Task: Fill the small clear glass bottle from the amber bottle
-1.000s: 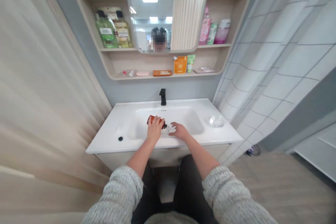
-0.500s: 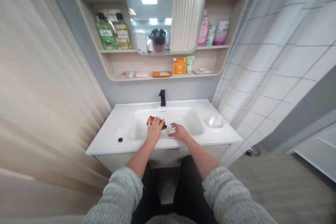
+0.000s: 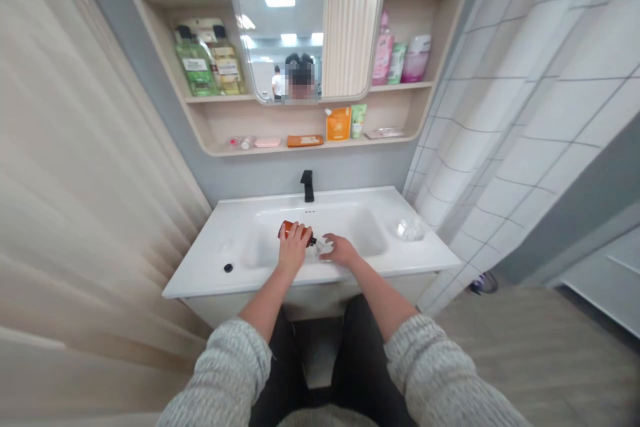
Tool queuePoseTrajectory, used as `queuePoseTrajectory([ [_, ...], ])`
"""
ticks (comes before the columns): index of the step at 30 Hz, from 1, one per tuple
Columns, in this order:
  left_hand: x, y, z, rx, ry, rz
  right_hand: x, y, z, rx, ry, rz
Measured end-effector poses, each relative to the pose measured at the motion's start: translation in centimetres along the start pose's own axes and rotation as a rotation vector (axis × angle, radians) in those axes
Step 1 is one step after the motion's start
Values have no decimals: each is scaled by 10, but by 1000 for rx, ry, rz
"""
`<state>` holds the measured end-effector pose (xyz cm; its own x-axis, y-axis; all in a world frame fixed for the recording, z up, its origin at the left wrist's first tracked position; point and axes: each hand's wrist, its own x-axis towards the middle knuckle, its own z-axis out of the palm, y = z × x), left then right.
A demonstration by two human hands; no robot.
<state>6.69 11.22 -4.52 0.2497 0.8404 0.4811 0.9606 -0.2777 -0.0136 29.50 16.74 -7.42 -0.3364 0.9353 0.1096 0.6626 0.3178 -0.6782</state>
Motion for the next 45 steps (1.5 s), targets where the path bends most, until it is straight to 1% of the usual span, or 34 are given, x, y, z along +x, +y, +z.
queuePoseTrajectory([
  [10,0,1,-4,-10,-8,11,0,0,0,-17,6,-17],
  [20,3,-2,-1,15,-2,31,-1,2,0,17,33,-40],
  [31,16,-9,-3,28,15,123,2,8,4,67,86,-51],
  [35,20,-10,-7,41,25,155,2,10,5,81,108,-37],
  [45,30,-12,-16,65,38,223,3,15,8,106,146,-67],
])
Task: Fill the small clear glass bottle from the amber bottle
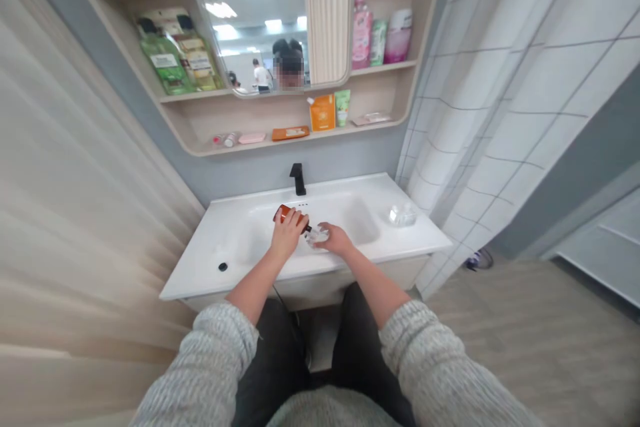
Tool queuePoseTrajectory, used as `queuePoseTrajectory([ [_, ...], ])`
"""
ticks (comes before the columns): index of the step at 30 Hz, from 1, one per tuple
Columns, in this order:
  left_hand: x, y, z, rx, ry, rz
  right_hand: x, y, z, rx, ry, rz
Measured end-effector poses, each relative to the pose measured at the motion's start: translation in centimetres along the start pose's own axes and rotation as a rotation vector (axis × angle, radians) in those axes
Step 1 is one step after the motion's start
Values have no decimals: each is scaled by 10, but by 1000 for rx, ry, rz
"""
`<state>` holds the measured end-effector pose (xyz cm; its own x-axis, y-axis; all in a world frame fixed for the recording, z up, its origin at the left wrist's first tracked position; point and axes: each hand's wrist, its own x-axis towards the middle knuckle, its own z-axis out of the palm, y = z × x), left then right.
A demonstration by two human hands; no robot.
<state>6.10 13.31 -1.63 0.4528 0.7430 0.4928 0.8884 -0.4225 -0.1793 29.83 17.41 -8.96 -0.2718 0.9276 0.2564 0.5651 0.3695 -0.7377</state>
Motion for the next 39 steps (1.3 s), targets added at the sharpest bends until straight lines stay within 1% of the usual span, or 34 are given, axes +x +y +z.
queuePoseTrajectory([
  [7,4,0,-4,12,-11,20,1,3,2,16,7,-4],
  [14,6,1,-8,54,-13,46,-1,1,0,24,12,-11],
  [19,9,1,-12,34,-23,58,-1,0,-1,34,4,5],
  [28,12,-4,-9,10,-35,87,-2,-4,-2,22,21,6],
  [39,19,-4,-18,3,-76,137,-2,-7,-4,24,24,12],
])
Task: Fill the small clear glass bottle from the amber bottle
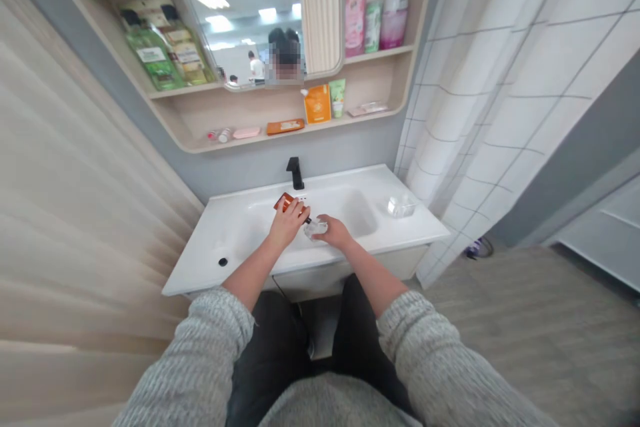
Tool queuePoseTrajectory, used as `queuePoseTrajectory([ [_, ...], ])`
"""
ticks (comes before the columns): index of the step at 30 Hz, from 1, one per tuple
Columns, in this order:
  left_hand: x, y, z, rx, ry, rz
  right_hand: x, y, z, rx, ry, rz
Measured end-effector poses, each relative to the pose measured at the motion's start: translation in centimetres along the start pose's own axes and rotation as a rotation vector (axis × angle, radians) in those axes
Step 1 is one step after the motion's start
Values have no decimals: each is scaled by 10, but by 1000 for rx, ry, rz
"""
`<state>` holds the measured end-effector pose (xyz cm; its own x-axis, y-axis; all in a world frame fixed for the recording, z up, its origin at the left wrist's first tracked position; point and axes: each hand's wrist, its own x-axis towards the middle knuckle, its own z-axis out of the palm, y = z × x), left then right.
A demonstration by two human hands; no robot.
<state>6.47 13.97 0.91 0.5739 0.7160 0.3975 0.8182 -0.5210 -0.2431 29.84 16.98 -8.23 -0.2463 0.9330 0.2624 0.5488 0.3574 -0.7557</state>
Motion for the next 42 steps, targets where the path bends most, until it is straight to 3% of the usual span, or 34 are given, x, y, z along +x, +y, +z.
queuePoseTrajectory([
  [10,6,1,-10,13,-6,71,-2,-2,-2,13,17,4],
  [30,10,1,-12,1,-26,82,-1,1,-1,17,18,-8],
  [35,3,3,-11,-30,56,-105,0,3,1,39,18,-14],
  [39,-6,-2,-10,-129,214,-454,0,6,2,41,24,-5],
  [42,-18,-15,-16,-328,281,-748,-1,6,1,40,23,10],
])
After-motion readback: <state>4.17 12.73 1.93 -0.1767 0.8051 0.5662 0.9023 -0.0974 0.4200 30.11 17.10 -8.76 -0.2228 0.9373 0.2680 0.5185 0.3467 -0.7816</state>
